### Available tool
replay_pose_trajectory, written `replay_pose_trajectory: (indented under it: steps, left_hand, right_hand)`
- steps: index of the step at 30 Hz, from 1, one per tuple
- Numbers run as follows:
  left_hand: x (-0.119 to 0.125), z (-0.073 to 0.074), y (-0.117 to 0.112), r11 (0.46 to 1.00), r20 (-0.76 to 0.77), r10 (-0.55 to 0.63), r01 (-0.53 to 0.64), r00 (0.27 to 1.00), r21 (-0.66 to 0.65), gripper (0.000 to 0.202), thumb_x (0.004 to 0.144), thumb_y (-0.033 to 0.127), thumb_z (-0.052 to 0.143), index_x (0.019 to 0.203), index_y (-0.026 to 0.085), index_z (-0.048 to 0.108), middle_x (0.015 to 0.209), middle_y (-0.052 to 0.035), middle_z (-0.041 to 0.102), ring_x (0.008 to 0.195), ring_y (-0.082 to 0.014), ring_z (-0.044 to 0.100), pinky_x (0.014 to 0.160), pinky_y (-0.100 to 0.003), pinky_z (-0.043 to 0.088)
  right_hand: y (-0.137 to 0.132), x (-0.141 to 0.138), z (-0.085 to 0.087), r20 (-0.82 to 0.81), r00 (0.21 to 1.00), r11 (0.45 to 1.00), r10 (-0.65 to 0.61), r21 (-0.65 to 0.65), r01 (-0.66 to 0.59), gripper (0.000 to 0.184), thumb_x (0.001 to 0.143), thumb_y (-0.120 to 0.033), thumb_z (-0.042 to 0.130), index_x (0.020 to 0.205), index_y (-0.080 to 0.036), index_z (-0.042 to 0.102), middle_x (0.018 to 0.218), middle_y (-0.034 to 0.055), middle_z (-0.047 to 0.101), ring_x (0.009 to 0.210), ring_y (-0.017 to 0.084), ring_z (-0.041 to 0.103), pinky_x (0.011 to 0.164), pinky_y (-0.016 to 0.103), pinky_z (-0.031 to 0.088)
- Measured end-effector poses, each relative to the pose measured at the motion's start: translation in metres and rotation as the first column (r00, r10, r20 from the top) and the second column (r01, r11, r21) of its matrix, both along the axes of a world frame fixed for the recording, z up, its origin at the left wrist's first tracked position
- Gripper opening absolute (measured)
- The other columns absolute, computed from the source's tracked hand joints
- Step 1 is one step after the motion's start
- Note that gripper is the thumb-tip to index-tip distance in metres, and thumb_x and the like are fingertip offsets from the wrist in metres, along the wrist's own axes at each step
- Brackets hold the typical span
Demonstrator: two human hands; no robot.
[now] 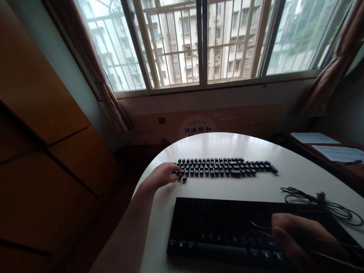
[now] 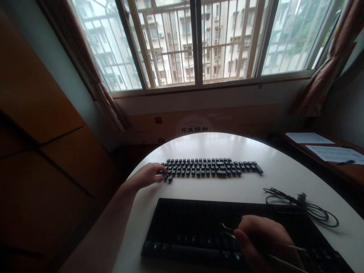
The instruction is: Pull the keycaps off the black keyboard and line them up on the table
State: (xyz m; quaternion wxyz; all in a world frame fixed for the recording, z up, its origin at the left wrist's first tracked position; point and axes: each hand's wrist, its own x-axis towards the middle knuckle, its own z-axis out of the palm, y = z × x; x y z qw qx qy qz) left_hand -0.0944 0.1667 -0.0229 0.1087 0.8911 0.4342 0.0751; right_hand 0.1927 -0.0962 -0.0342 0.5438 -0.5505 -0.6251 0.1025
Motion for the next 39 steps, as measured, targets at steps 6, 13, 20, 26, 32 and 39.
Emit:
replay_pose_trajectory:
  steps: [6,13,20,26,32,39]
  left_hand:
    - [0.001,-0.006,0.004,1.000,-0.012,-0.003,0.003,1.000,-0.003,0.022,0.071,0.021,0.070,0.091,0.024,0.078,0.088,-0.0022,0.071,0.085,-0.0214,0.065,0.071,-0.026,0.045]
    - [0.000,-0.008,0.006,1.000,-0.007,0.006,-0.006,1.000,-0.002,0.023,0.070,0.021,0.069,0.091,0.025,0.078,0.089,-0.0018,0.071,0.085,-0.0210,0.064,0.071,-0.026,0.044]
    - [-0.001,-0.007,0.006,1.000,0.002,0.008,-0.008,1.000,-0.009,0.022,0.072,0.026,0.070,0.092,0.024,0.078,0.091,-0.0023,0.072,0.087,-0.0217,0.065,0.072,-0.026,0.046]
    - [0.002,-0.003,-0.001,0.998,0.038,-0.032,0.030,0.999,0.051,0.019,0.075,0.027,0.072,0.093,0.025,0.077,0.091,-0.0018,0.072,0.087,-0.0216,0.064,0.074,-0.027,0.046]
    - [0.014,-0.004,-0.009,0.994,-0.003,-0.100,0.100,0.995,0.045,0.016,0.076,0.026,0.072,0.091,0.025,0.077,0.091,-0.0024,0.070,0.086,-0.0215,0.064,0.074,-0.027,0.045]
    - [0.014,-0.012,-0.004,0.991,-0.009,-0.110,0.110,0.994,0.075,0.018,0.075,0.023,0.072,0.092,0.025,0.076,0.091,-0.0025,0.069,0.087,-0.0215,0.063,0.076,-0.028,0.046]
  right_hand:
    - [0.000,0.002,-0.005,-0.003,1.000,1.000,-0.005,0.018,0.005,0.051,0.093,-0.056,0.054,0.055,-0.022,0.055,0.046,0.0002,0.049,0.039,0.012,0.047,0.040,0.023,0.041]
    - [0.000,0.002,-0.006,0.019,0.999,0.998,-0.046,0.033,0.045,0.052,0.093,-0.054,0.055,0.053,-0.022,0.053,0.044,-0.0009,0.047,0.037,0.011,0.045,0.039,0.022,0.040]
    - [-0.001,0.005,-0.009,0.014,0.999,1.000,-0.029,0.005,0.029,0.050,0.092,-0.053,0.057,0.053,-0.021,0.053,0.045,-0.0011,0.048,0.038,0.012,0.046,0.040,0.022,0.041]
    - [-0.002,0.007,-0.010,0.006,1.000,1.000,-0.025,-0.003,0.025,0.044,0.090,-0.049,0.060,0.055,-0.022,0.056,0.047,-0.0002,0.049,0.039,0.013,0.048,0.041,0.025,0.044]
    - [-0.001,0.005,-0.006,-0.004,1.000,1.000,-0.007,-0.010,0.007,0.046,0.090,-0.051,0.060,0.055,-0.022,0.055,0.046,-0.0001,0.049,0.039,0.013,0.047,0.039,0.025,0.043]
    - [-0.001,0.004,-0.004,0.010,1.000,1.000,-0.016,-0.004,0.016,0.048,0.090,-0.053,0.059,0.054,-0.022,0.055,0.045,0.0000,0.048,0.038,0.013,0.046,0.039,0.024,0.041]
